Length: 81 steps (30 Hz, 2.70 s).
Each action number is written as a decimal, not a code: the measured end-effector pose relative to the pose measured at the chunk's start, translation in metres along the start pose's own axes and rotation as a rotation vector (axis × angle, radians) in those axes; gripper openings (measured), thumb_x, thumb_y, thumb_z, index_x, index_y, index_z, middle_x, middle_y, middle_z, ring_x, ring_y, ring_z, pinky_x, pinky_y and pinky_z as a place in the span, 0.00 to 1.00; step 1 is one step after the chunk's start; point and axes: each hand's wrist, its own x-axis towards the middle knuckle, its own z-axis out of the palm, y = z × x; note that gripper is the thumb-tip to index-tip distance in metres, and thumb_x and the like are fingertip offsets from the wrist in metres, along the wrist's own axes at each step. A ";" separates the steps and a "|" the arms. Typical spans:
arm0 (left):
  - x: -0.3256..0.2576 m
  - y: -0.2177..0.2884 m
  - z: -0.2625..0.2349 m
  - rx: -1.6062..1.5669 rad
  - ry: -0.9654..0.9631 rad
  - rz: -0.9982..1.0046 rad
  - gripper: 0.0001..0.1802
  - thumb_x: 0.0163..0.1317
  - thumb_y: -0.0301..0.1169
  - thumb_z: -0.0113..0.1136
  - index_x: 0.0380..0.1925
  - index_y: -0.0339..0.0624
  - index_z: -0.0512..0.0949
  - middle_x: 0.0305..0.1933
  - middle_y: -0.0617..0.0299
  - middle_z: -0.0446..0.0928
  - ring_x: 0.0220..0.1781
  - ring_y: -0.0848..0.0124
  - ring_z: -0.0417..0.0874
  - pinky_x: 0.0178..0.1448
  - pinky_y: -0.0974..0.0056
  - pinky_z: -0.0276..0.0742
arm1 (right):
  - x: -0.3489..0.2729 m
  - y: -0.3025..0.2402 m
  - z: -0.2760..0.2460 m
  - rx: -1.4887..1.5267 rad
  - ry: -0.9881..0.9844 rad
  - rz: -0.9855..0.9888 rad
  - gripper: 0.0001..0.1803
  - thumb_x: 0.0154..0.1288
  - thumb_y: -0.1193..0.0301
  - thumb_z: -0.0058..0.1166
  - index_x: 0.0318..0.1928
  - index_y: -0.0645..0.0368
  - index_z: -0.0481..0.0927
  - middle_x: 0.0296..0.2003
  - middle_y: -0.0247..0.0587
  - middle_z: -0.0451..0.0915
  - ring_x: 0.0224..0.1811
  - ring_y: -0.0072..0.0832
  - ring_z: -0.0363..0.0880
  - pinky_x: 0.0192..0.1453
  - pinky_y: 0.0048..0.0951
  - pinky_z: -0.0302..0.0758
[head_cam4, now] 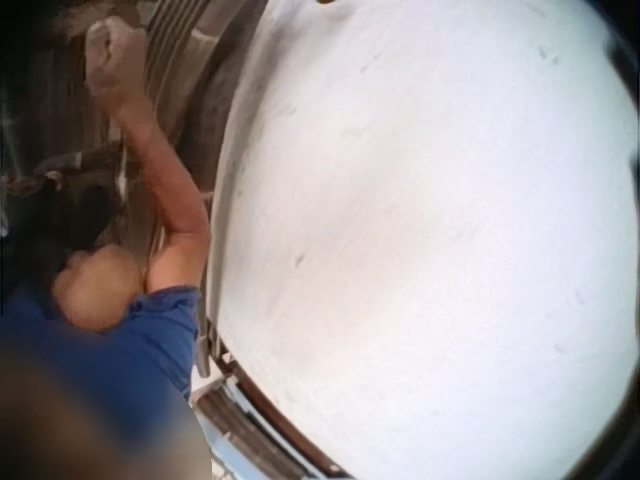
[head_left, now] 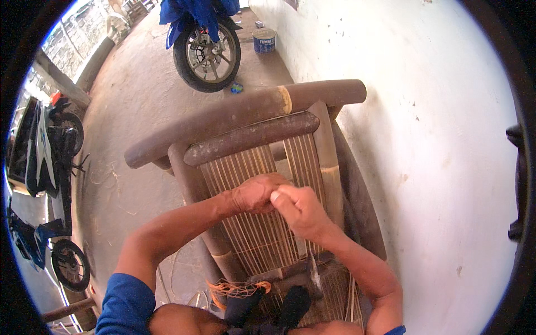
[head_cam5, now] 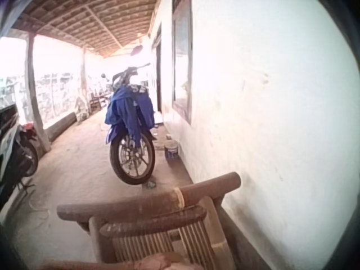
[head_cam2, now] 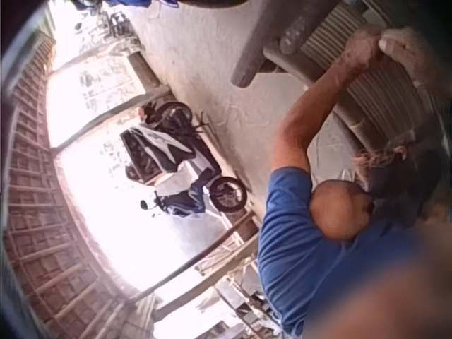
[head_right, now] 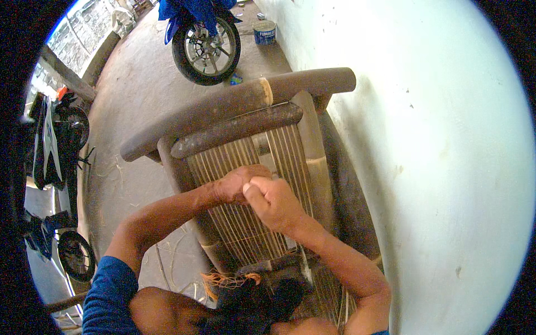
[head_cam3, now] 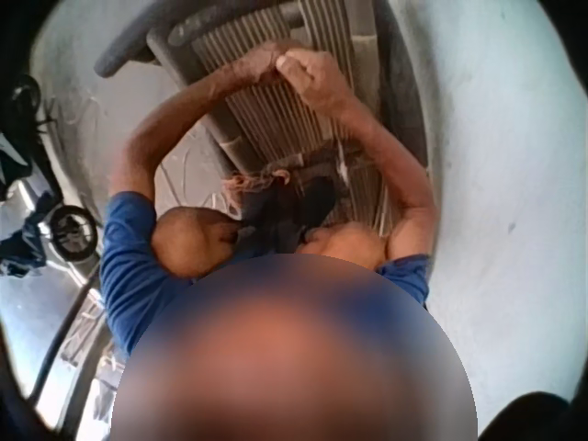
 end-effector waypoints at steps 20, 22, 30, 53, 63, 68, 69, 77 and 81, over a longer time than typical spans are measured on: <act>0.002 0.014 -0.027 0.556 0.143 0.230 0.24 0.63 0.28 0.66 0.60 0.40 0.78 0.66 0.50 0.78 0.70 0.46 0.77 0.74 0.45 0.75 | -0.098 0.043 0.002 0.164 0.544 0.189 0.19 0.84 0.63 0.48 0.44 0.68 0.83 0.33 0.37 0.79 0.36 0.24 0.76 0.47 0.30 0.75; 0.016 0.009 -0.037 0.655 0.116 0.215 0.26 0.63 0.28 0.66 0.63 0.43 0.78 0.68 0.51 0.77 0.72 0.47 0.76 0.76 0.46 0.73 | -0.129 0.061 0.011 0.042 0.483 0.304 0.19 0.84 0.63 0.48 0.53 0.68 0.83 0.42 0.41 0.83 0.44 0.25 0.81 0.52 0.30 0.77; 0.026 0.003 -0.030 0.796 0.001 0.132 0.28 0.62 0.31 0.68 0.65 0.48 0.79 0.74 0.54 0.71 0.77 0.49 0.70 0.80 0.47 0.68 | -0.194 0.104 0.070 -0.254 0.472 0.422 0.16 0.77 0.70 0.52 0.57 0.69 0.79 0.55 0.68 0.80 0.55 0.65 0.80 0.64 0.50 0.78; 0.039 -0.002 -0.039 0.749 -0.199 0.180 0.05 0.64 0.29 0.66 0.33 0.42 0.80 0.39 0.58 0.82 0.51 0.58 0.81 0.71 0.50 0.70 | -0.188 0.086 0.036 0.015 0.483 0.509 0.21 0.83 0.61 0.48 0.39 0.66 0.83 0.29 0.42 0.83 0.35 0.34 0.83 0.51 0.37 0.80; 0.037 0.007 -0.041 0.768 -0.232 0.173 0.10 0.66 0.40 0.64 0.36 0.46 0.80 0.39 0.60 0.80 0.50 0.58 0.78 0.68 0.51 0.69 | -0.158 0.000 -0.076 0.523 0.652 0.141 0.24 0.83 0.61 0.49 0.26 0.59 0.75 0.20 0.30 0.66 0.26 0.25 0.74 0.47 0.37 0.82; 0.042 0.011 -0.031 0.723 -0.143 0.110 0.16 0.73 0.43 0.59 0.33 0.44 0.83 0.34 0.56 0.81 0.46 0.56 0.79 0.65 0.50 0.70 | -0.130 0.006 -0.102 -0.381 0.833 0.222 0.17 0.81 0.63 0.51 0.38 0.64 0.81 0.28 0.41 0.77 0.33 0.37 0.79 0.49 0.41 0.80; 0.044 0.011 -0.031 0.705 -0.141 0.065 0.17 0.74 0.42 0.60 0.31 0.43 0.84 0.32 0.56 0.82 0.44 0.56 0.80 0.66 0.50 0.70 | -0.123 0.010 -0.099 -0.759 0.902 0.106 0.15 0.80 0.63 0.51 0.41 0.63 0.82 0.31 0.43 0.79 0.36 0.40 0.80 0.50 0.42 0.80; 0.062 0.021 -0.036 0.397 -0.030 -0.229 0.21 0.77 0.41 0.56 0.30 0.37 0.86 0.26 0.49 0.84 0.30 0.46 0.84 0.49 0.47 0.79 | -0.071 0.071 0.012 0.141 0.247 0.415 0.20 0.79 0.61 0.54 0.60 0.62 0.79 0.37 0.54 0.87 0.35 0.45 0.87 0.44 0.43 0.82; 0.066 0.023 -0.037 0.188 -0.083 -0.364 0.27 0.79 0.46 0.52 0.27 0.39 0.88 0.28 0.47 0.85 0.31 0.47 0.86 0.48 0.49 0.80 | -0.045 0.097 0.043 0.895 0.265 0.531 0.17 0.82 0.62 0.52 0.63 0.55 0.71 0.29 0.39 0.83 0.23 0.31 0.81 0.27 0.35 0.76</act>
